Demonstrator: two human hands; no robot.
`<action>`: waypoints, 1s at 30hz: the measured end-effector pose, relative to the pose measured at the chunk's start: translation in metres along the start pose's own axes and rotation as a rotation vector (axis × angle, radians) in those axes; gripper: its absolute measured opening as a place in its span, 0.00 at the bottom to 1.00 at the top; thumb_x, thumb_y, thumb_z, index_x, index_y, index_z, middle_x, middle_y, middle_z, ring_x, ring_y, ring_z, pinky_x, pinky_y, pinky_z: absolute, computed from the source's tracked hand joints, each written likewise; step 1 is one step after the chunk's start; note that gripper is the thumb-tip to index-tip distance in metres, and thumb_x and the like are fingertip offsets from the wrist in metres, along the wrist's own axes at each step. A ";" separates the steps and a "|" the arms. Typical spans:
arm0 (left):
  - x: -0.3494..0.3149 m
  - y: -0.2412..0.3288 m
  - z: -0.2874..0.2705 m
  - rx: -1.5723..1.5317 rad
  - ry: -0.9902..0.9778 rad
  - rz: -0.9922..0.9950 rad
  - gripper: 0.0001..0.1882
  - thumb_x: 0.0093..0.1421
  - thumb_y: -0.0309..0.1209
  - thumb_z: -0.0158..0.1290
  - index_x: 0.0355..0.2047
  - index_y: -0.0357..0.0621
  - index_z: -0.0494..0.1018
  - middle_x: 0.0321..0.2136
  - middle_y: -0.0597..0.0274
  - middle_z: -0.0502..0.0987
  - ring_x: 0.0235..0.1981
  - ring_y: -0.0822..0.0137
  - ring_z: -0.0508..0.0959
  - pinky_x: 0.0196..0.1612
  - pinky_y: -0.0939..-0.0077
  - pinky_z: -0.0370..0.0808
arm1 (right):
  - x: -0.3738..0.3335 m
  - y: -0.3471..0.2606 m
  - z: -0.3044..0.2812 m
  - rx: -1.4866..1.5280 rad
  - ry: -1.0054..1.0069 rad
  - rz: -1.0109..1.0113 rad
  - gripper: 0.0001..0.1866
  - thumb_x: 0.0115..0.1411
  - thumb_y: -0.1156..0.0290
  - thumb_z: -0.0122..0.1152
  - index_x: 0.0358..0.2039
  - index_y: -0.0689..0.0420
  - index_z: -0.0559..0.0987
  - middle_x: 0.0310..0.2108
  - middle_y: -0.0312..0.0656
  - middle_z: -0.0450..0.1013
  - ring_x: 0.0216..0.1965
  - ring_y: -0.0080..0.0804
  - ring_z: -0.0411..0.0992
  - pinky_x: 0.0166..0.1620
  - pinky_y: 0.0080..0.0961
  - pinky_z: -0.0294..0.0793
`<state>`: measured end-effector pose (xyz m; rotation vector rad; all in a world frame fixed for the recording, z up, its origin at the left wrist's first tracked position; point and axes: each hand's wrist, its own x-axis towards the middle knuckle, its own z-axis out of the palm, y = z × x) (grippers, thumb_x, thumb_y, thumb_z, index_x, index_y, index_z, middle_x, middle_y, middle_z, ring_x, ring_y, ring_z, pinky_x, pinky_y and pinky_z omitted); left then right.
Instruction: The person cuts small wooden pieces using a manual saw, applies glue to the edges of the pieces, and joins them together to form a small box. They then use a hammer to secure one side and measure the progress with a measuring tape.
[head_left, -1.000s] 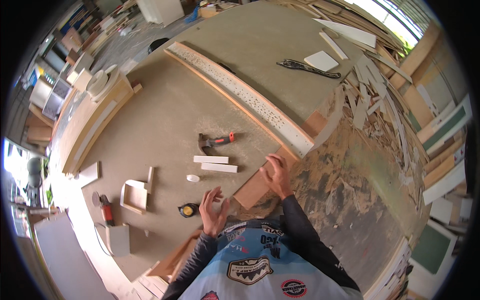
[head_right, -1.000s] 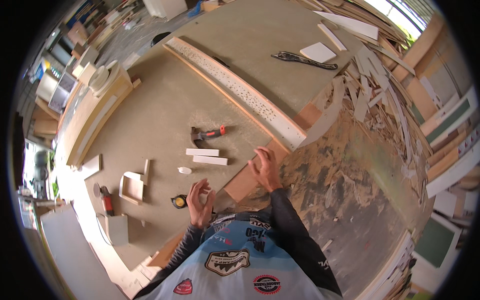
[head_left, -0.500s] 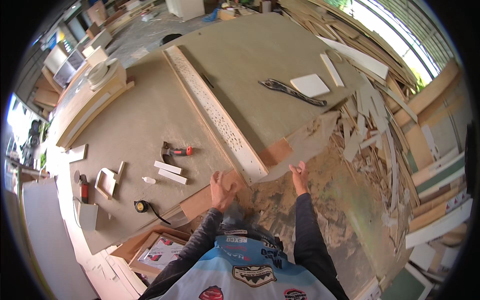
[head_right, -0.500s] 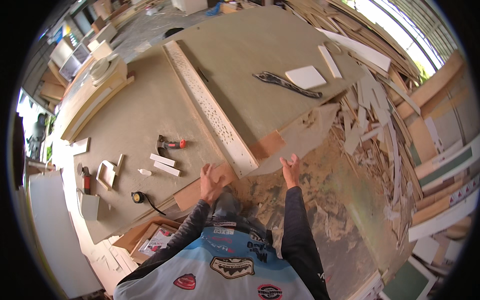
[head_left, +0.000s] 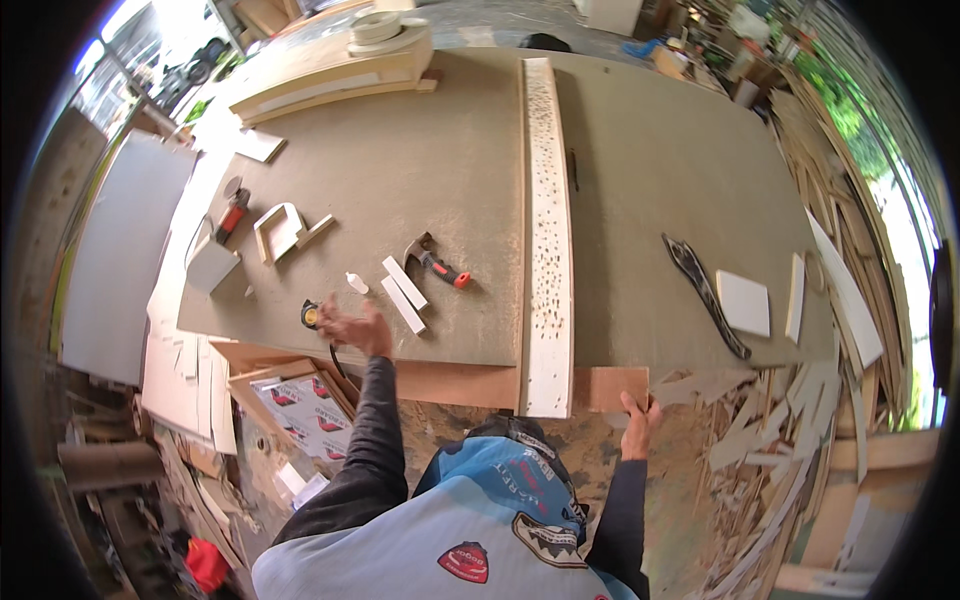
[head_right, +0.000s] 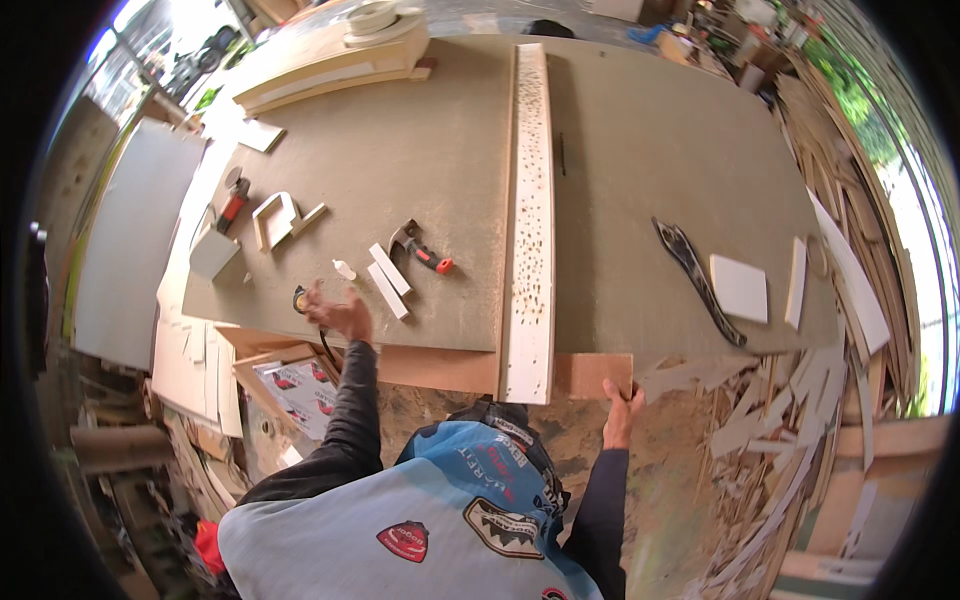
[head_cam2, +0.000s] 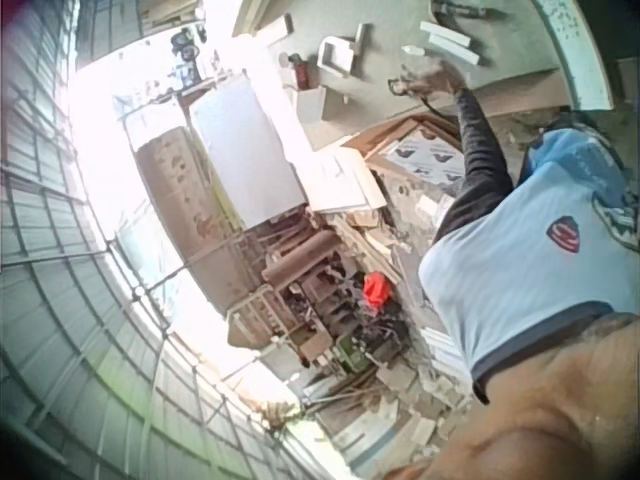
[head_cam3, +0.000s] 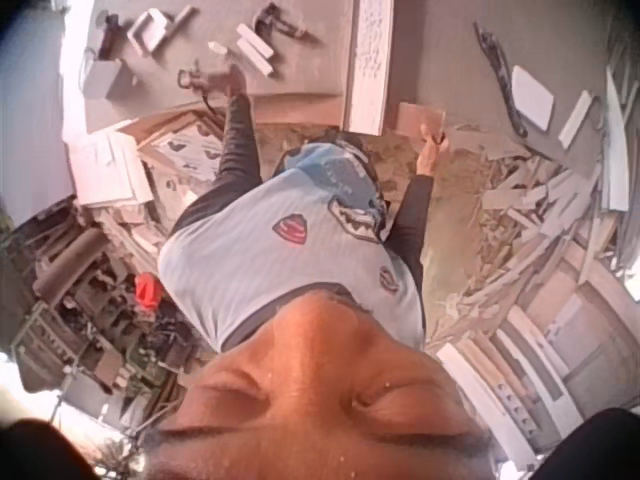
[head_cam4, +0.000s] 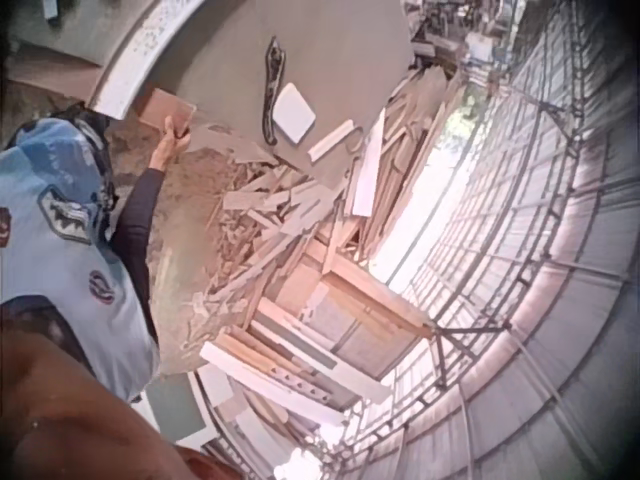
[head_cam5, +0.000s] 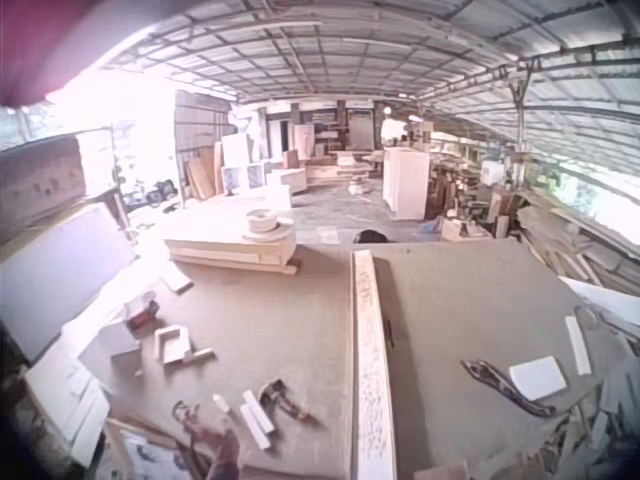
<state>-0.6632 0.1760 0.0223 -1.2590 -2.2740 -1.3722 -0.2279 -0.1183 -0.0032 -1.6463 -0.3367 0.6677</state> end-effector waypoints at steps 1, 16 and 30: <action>0.013 0.006 -0.010 0.008 -0.053 -0.182 0.41 0.46 0.30 0.62 0.64 0.44 0.64 0.64 0.41 0.59 0.65 0.41 0.59 0.67 0.42 0.55 | -0.009 -0.012 -0.001 0.017 0.019 -0.067 0.23 0.54 0.72 0.76 0.45 0.65 0.74 0.40 0.39 0.75 0.39 0.29 0.73 0.44 0.27 0.74; 0.093 -0.140 0.012 0.238 -0.328 -0.216 0.39 0.50 0.37 0.70 0.62 0.46 0.68 0.50 0.43 0.75 0.54 0.47 0.76 0.59 0.54 0.72 | -0.053 -0.178 0.082 -0.161 -0.896 -0.691 0.36 0.44 0.52 0.86 0.43 0.62 0.76 0.40 0.47 0.76 0.38 0.38 0.78 0.40 0.32 0.81; -0.123 0.127 -0.088 -0.422 -0.831 -0.282 0.21 0.56 0.44 0.68 0.38 0.45 0.72 0.22 0.68 0.69 0.18 0.74 0.67 0.22 0.76 0.67 | 0.026 -0.153 0.105 -0.051 -1.459 -0.464 0.20 0.58 0.67 0.74 0.47 0.60 0.76 0.49 0.47 0.75 0.45 0.38 0.77 0.48 0.31 0.79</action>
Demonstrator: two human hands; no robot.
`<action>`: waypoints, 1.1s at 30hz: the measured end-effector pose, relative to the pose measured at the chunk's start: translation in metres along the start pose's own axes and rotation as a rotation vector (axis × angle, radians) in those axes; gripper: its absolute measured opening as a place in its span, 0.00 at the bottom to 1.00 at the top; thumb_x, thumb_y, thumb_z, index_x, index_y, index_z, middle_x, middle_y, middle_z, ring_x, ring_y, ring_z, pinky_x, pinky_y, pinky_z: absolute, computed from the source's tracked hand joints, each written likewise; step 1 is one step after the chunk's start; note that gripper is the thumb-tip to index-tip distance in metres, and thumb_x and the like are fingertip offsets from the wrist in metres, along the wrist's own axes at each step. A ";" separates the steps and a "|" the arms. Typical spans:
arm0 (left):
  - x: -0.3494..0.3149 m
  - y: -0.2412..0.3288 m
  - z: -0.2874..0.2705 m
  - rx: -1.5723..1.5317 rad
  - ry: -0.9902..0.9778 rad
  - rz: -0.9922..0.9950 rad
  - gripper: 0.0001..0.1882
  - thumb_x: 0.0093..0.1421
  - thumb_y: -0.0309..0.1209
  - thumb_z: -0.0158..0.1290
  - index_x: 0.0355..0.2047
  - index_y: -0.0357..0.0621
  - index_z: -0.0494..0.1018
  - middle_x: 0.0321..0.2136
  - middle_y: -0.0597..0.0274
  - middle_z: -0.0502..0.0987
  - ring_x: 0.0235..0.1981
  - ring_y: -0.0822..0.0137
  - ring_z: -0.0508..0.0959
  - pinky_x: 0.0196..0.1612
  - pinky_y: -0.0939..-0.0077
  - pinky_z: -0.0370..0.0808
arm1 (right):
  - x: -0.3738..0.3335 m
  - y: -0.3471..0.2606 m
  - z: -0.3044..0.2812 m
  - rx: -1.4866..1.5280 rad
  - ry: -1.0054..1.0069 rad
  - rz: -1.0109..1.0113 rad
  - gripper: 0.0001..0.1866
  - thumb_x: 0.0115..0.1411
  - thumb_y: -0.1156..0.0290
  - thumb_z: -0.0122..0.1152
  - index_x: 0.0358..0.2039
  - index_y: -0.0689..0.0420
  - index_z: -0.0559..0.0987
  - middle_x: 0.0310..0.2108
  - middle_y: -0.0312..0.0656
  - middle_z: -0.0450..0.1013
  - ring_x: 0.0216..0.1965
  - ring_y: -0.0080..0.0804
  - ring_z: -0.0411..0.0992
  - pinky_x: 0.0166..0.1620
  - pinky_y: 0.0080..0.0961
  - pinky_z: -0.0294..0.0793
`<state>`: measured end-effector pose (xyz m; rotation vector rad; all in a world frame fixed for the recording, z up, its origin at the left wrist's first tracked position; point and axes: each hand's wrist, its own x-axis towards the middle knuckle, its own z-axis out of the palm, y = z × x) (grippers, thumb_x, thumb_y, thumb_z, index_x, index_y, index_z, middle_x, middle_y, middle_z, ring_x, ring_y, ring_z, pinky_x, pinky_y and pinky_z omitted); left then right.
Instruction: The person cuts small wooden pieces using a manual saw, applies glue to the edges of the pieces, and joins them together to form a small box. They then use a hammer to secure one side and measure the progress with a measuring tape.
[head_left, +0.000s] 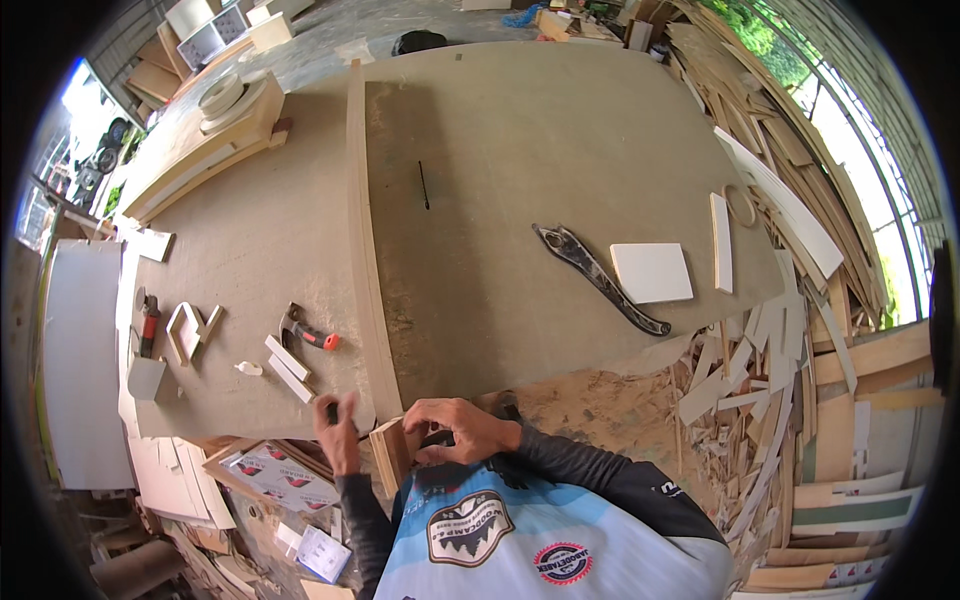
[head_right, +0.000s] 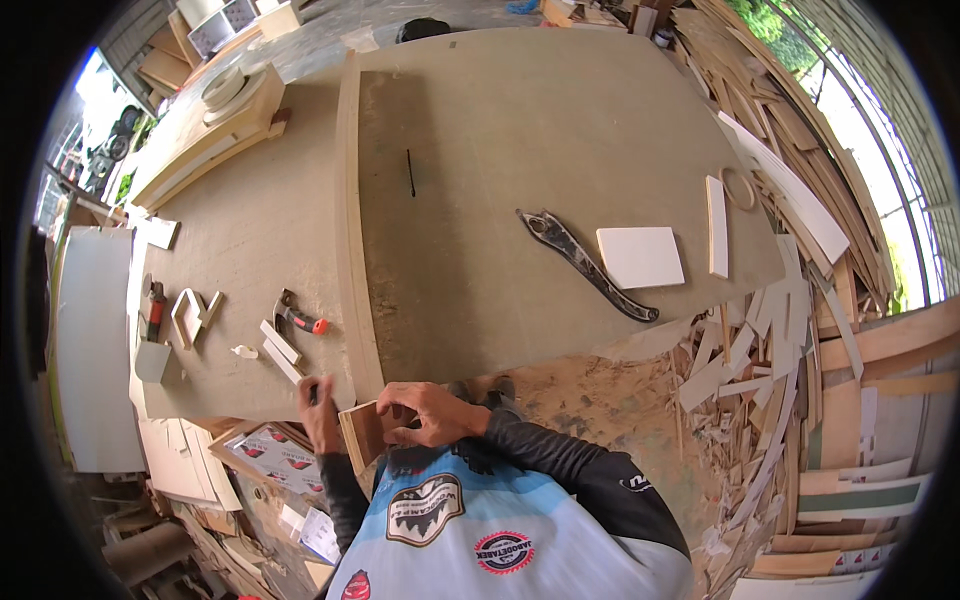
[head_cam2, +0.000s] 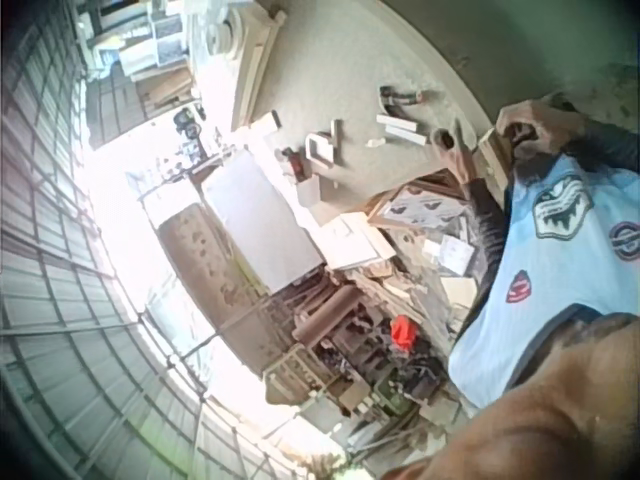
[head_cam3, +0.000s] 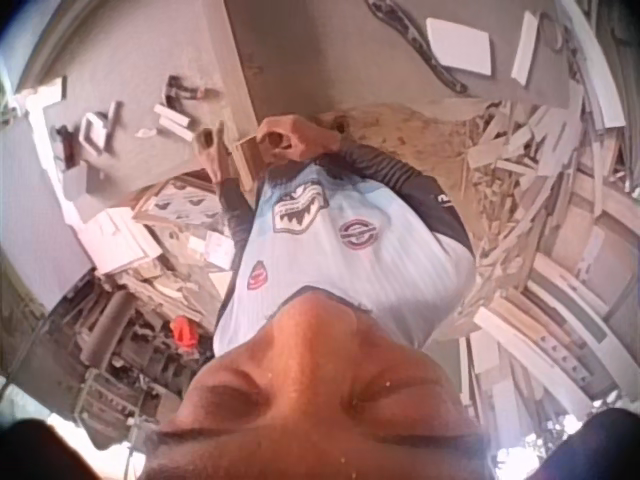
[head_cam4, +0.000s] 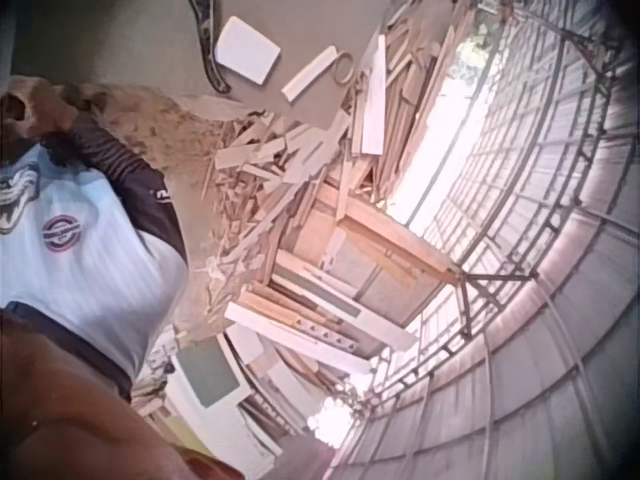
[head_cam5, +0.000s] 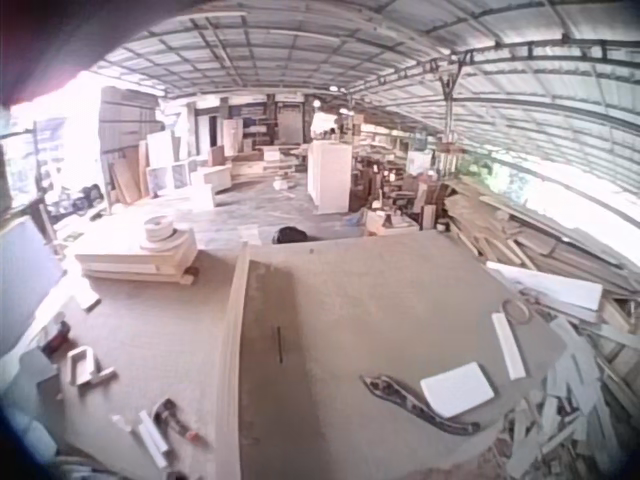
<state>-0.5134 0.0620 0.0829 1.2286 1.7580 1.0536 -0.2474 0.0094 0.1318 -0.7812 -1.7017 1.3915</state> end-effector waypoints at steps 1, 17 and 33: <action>0.000 0.005 0.015 0.153 -0.064 0.081 0.24 0.53 0.44 0.70 0.37 0.43 0.72 0.22 0.67 0.69 0.20 0.71 0.67 0.25 0.72 0.68 | -0.002 0.003 -0.005 -0.019 0.013 -0.036 0.21 0.58 0.67 0.74 0.48 0.59 0.77 0.50 0.47 0.75 0.46 0.39 0.78 0.49 0.33 0.79; 0.026 -0.020 0.045 0.124 -0.361 0.264 0.27 0.45 0.37 0.71 0.43 0.36 0.77 0.37 0.59 0.83 0.42 0.70 0.80 0.51 0.69 0.76 | 0.159 0.053 -0.024 -0.526 0.187 -0.220 0.11 0.63 0.66 0.59 0.39 0.62 0.79 0.36 0.53 0.78 0.36 0.47 0.80 0.40 0.40 0.79; 0.046 -0.047 0.054 -0.124 -0.511 0.042 0.34 0.51 0.33 0.67 0.57 0.31 0.73 0.54 0.46 0.81 0.59 0.62 0.77 0.62 0.68 0.70 | 0.305 0.206 0.070 -0.942 0.185 0.189 0.22 0.69 0.61 0.48 0.51 0.67 0.74 0.46 0.69 0.73 0.45 0.60 0.79 0.48 0.50 0.80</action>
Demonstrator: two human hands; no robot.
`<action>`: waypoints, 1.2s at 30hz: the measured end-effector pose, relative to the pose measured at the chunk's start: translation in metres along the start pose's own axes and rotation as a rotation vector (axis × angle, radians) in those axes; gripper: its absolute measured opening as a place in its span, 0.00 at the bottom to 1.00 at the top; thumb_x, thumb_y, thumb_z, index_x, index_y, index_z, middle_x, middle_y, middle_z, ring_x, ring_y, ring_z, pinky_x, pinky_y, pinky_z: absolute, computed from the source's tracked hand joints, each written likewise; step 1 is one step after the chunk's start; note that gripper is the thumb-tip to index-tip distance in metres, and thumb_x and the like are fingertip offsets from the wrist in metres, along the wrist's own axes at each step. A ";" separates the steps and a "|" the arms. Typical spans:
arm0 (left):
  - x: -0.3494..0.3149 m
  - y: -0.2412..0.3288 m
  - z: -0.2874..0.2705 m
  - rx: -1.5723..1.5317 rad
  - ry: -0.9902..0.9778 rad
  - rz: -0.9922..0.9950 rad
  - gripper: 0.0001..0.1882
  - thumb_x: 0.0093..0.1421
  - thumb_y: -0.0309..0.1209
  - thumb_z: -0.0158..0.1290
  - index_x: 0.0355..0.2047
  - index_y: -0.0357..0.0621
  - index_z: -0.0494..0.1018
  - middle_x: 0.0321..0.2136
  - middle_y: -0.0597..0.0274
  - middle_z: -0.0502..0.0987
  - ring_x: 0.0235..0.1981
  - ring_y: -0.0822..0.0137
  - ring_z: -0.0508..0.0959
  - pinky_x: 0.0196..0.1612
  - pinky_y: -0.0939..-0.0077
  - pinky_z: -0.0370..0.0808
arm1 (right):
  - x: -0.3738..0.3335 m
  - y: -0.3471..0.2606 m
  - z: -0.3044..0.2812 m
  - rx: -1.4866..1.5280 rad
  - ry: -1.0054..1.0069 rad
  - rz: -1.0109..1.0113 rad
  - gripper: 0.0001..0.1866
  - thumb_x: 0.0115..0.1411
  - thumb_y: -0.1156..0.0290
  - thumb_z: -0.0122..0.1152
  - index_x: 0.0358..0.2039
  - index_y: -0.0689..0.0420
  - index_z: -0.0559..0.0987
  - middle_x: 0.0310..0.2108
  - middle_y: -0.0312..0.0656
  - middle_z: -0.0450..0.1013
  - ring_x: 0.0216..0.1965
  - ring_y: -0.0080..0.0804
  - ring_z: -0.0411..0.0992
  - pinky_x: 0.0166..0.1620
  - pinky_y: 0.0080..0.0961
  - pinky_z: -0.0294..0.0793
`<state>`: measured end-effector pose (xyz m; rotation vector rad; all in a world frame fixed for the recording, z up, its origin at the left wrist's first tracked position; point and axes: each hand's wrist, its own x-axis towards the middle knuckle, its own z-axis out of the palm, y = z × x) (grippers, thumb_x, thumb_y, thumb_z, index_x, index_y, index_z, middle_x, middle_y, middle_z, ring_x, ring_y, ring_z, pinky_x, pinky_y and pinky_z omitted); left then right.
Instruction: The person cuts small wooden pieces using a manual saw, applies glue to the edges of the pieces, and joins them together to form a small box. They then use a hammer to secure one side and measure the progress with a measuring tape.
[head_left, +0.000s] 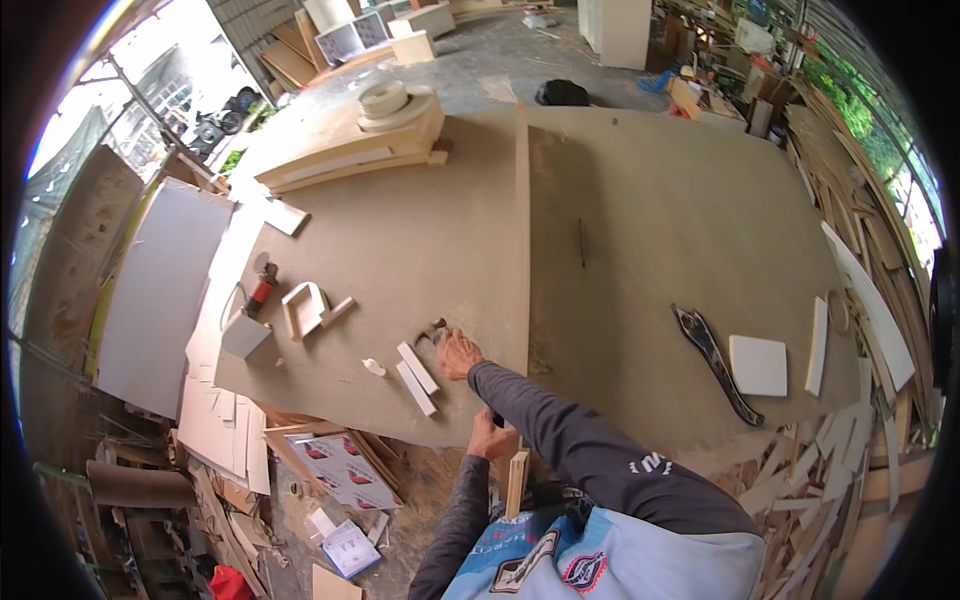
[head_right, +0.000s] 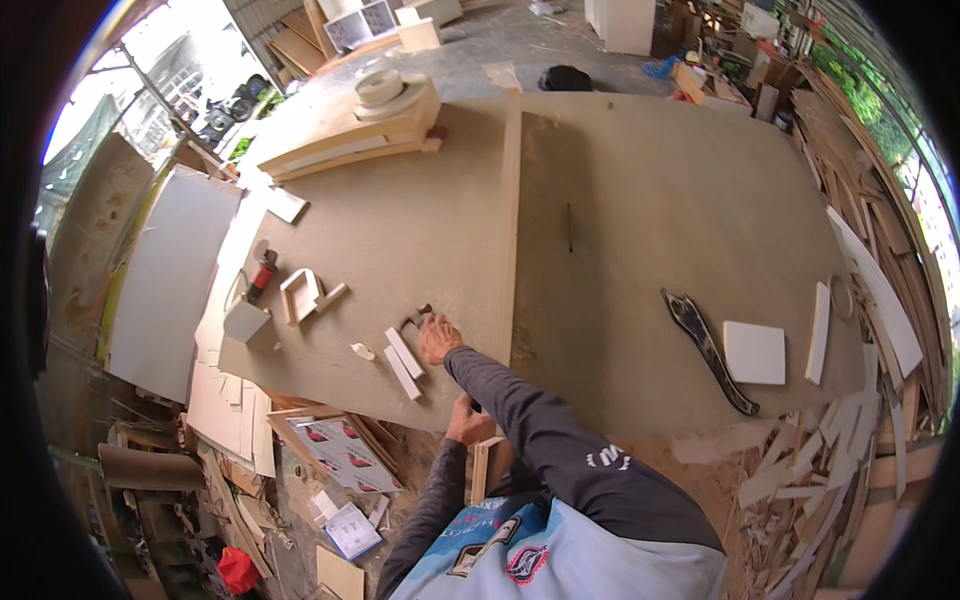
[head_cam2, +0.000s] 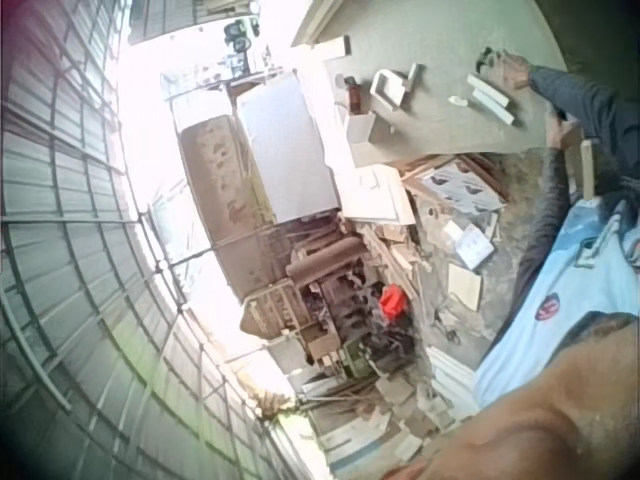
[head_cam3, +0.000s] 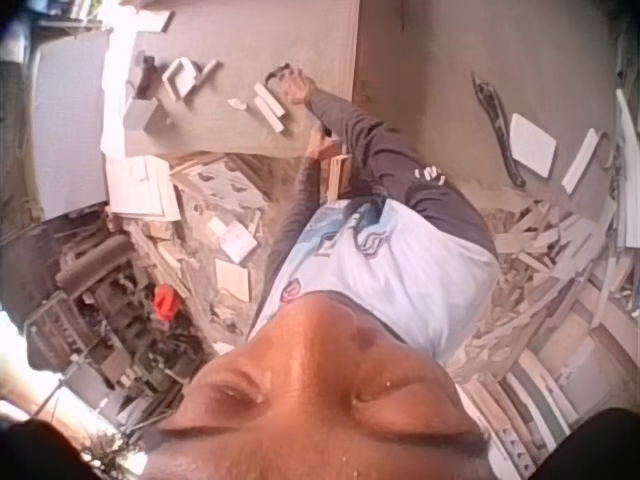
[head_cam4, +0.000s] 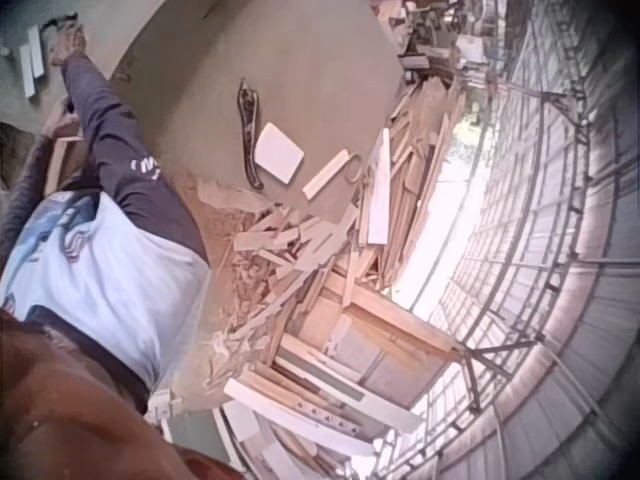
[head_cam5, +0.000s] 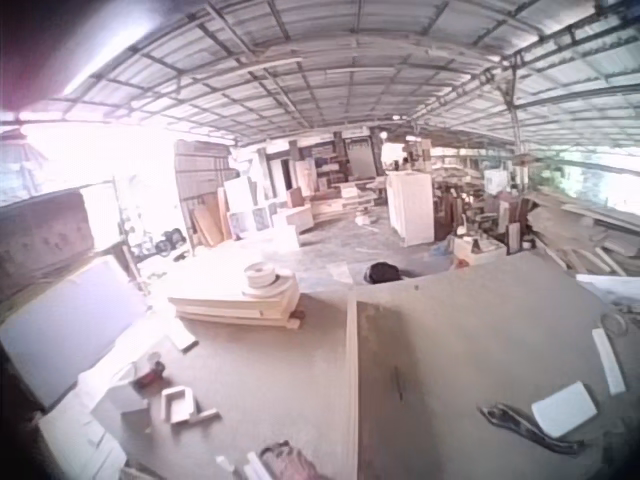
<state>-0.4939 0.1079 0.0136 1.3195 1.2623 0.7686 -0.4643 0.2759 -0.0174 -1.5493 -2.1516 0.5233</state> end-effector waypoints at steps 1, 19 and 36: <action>0.003 0.006 0.008 -0.035 -0.032 -0.007 0.36 0.50 0.34 0.68 0.58 0.31 0.73 0.55 0.47 0.80 0.59 0.62 0.77 0.62 0.69 0.70 | -0.004 0.012 -0.007 0.086 0.140 0.017 0.21 0.67 0.61 0.51 0.51 0.66 0.74 0.46 0.70 0.73 0.44 0.61 0.79 0.46 0.51 0.81; -0.002 0.029 -0.012 0.048 -0.166 -0.001 0.30 0.51 0.31 0.65 0.55 0.32 0.75 0.47 0.57 0.82 0.49 0.67 0.78 0.57 0.69 0.73 | -0.276 0.005 -0.113 1.481 0.540 1.216 0.19 0.74 0.51 0.46 0.40 0.56 0.69 0.20 0.41 0.72 0.13 0.29 0.68 0.13 0.22 0.61; -0.006 0.022 -0.016 -0.061 -0.206 -0.057 0.30 0.57 0.36 0.68 0.56 0.35 0.75 0.47 0.59 0.81 0.47 0.71 0.78 0.50 0.71 0.77 | -0.239 -0.012 -0.086 1.337 0.529 1.256 0.20 0.69 0.49 0.54 0.42 0.56 0.71 0.27 0.36 0.70 0.21 0.27 0.73 0.21 0.25 0.70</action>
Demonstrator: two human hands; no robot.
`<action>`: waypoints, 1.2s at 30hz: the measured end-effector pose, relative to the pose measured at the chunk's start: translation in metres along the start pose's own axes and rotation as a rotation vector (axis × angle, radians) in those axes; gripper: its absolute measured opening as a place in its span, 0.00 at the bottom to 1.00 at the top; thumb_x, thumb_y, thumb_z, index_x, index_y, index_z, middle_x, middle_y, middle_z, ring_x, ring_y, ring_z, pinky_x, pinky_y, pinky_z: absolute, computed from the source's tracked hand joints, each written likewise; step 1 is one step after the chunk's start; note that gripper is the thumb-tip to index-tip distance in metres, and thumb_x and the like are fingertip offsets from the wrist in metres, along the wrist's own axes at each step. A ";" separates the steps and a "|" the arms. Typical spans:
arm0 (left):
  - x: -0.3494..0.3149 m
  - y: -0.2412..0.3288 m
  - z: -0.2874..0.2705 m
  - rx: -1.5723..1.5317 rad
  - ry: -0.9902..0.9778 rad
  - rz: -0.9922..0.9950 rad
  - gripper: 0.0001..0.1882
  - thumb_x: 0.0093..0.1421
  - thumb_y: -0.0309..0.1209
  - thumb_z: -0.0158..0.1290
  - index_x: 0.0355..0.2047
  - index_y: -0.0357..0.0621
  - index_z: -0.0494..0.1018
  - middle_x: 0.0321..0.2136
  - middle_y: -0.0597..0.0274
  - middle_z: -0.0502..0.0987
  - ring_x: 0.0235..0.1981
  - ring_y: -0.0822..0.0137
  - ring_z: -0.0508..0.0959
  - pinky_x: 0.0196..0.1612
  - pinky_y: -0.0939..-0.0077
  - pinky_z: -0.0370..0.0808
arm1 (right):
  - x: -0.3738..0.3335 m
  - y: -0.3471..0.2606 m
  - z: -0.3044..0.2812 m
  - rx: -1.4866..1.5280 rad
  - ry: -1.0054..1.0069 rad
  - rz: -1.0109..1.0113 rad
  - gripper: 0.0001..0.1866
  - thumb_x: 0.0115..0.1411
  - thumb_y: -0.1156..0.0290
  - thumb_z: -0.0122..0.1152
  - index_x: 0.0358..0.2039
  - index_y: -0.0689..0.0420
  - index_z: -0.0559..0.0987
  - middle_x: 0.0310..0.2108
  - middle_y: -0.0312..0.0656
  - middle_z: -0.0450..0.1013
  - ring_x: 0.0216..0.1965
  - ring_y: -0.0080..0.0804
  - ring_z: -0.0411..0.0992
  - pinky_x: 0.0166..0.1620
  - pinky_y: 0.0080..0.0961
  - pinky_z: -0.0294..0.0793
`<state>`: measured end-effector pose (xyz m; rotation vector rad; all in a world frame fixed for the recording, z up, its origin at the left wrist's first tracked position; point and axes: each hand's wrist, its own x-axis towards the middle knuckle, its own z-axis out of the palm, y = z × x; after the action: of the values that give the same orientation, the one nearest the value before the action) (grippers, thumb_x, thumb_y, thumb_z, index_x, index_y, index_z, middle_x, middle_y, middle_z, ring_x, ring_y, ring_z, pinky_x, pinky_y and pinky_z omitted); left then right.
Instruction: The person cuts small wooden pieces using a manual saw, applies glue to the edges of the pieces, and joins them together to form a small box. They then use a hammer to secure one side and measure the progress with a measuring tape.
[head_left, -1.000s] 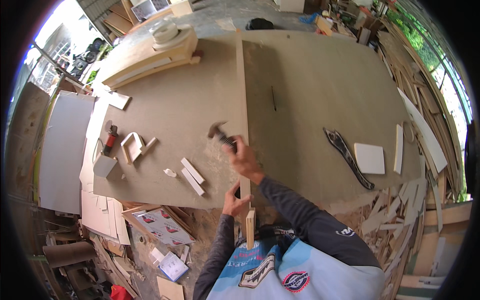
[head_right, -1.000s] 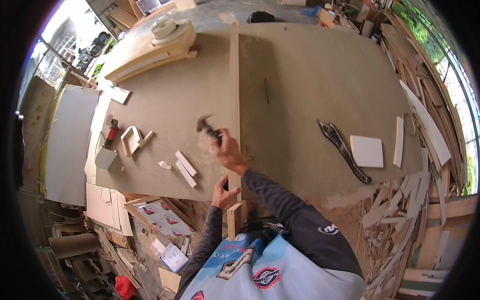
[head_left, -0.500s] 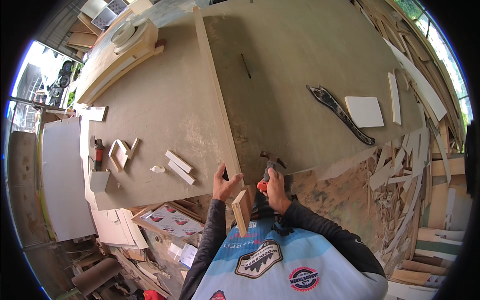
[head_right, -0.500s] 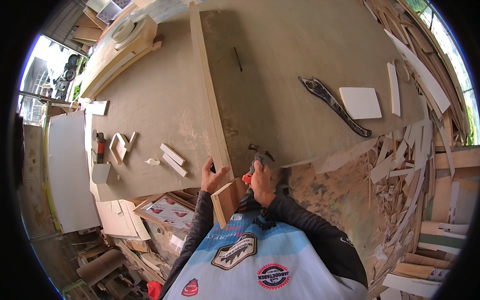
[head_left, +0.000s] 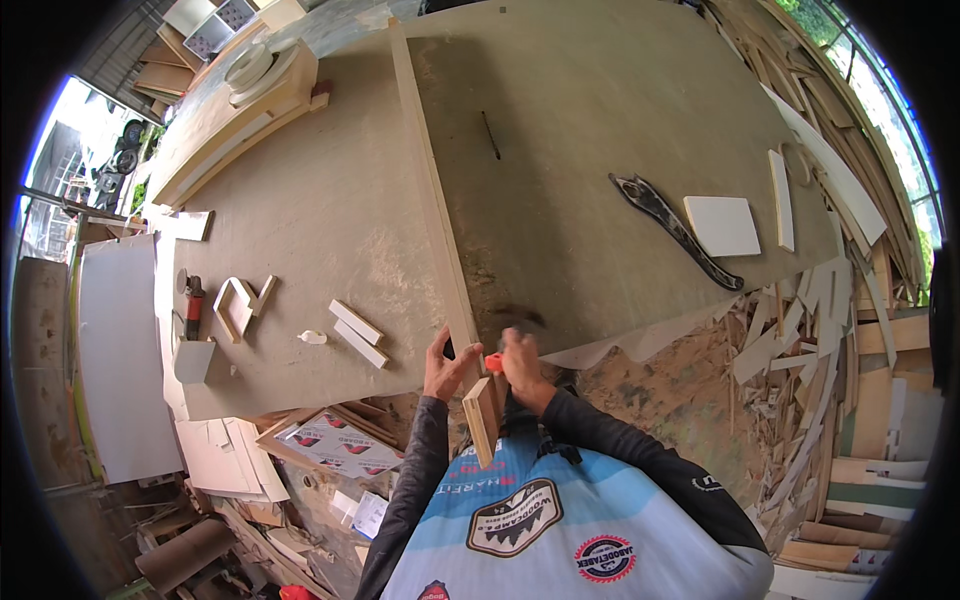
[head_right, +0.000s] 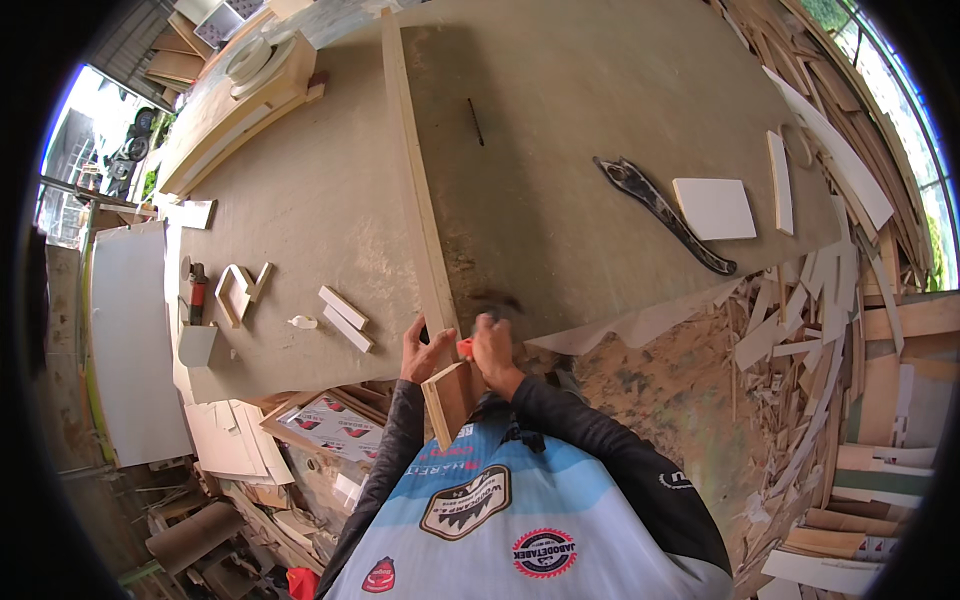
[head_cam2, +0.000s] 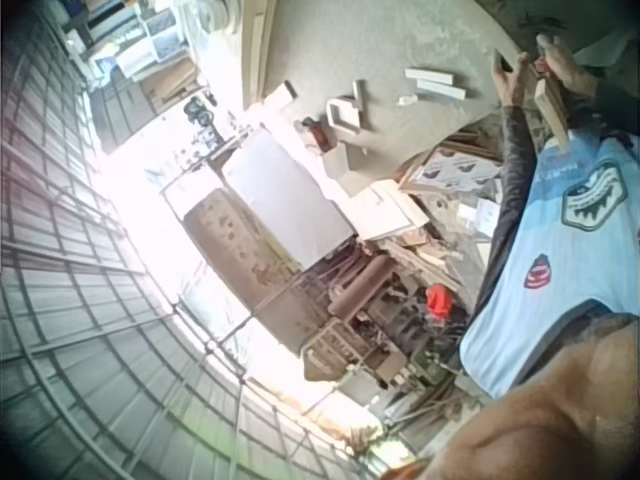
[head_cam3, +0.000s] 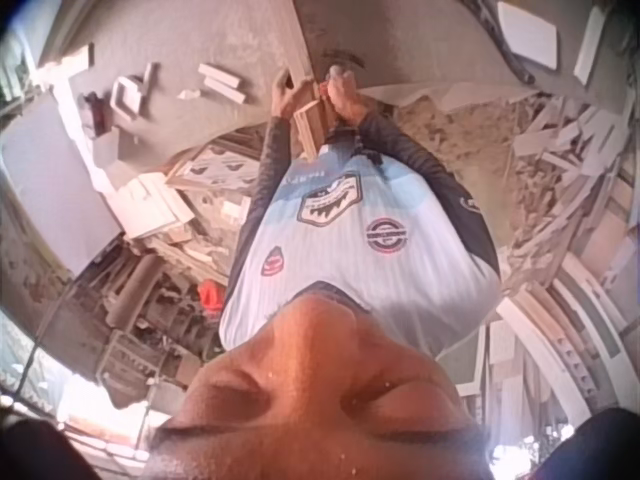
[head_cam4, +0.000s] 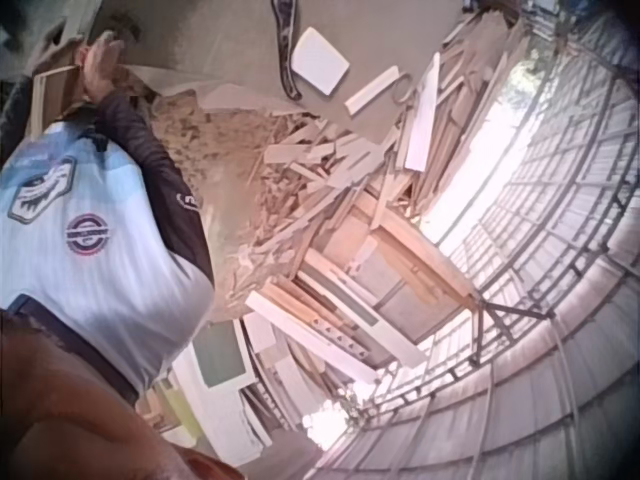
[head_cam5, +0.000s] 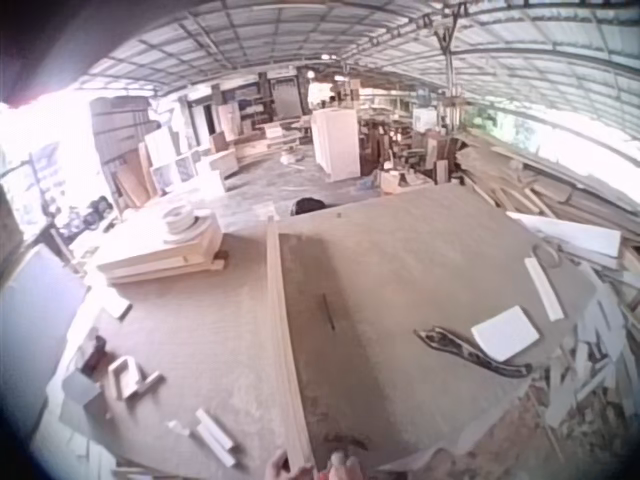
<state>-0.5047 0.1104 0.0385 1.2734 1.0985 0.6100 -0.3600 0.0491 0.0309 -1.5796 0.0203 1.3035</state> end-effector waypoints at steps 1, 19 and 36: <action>-0.001 0.000 0.000 -0.025 -0.006 -0.042 0.29 0.57 0.36 0.68 0.56 0.35 0.75 0.47 0.59 0.81 0.47 0.71 0.78 0.50 0.71 0.77 | 0.001 0.000 0.005 -0.025 -0.095 0.041 0.20 0.69 0.49 0.54 0.42 0.56 0.71 0.26 0.36 0.70 0.21 0.27 0.73 0.21 0.24 0.70; 0.004 -0.009 -0.009 0.138 0.031 0.090 0.26 0.55 0.35 0.68 0.51 0.34 0.78 0.43 0.59 0.82 0.44 0.70 0.80 0.50 0.70 0.77 | 0.039 0.024 0.009 -0.197 0.115 -0.264 0.23 0.70 0.50 0.56 0.41 0.61 0.71 0.30 0.38 0.71 0.27 0.26 0.74 0.27 0.27 0.74; -0.009 0.010 -0.036 0.291 -0.014 0.052 0.26 0.48 0.35 0.64 0.47 0.32 0.80 0.43 0.52 0.83 0.45 0.64 0.81 0.53 0.67 0.76 | 0.034 -0.026 0.004 -0.038 -0.201 -0.052 0.24 0.67 0.44 0.57 0.49 0.52 0.73 0.33 0.33 0.72 0.30 0.25 0.73 0.30 0.31 0.72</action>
<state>-0.5381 0.1211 0.0534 1.5575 1.1755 0.4904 -0.3339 0.0826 0.0249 -1.4643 -0.1709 1.4232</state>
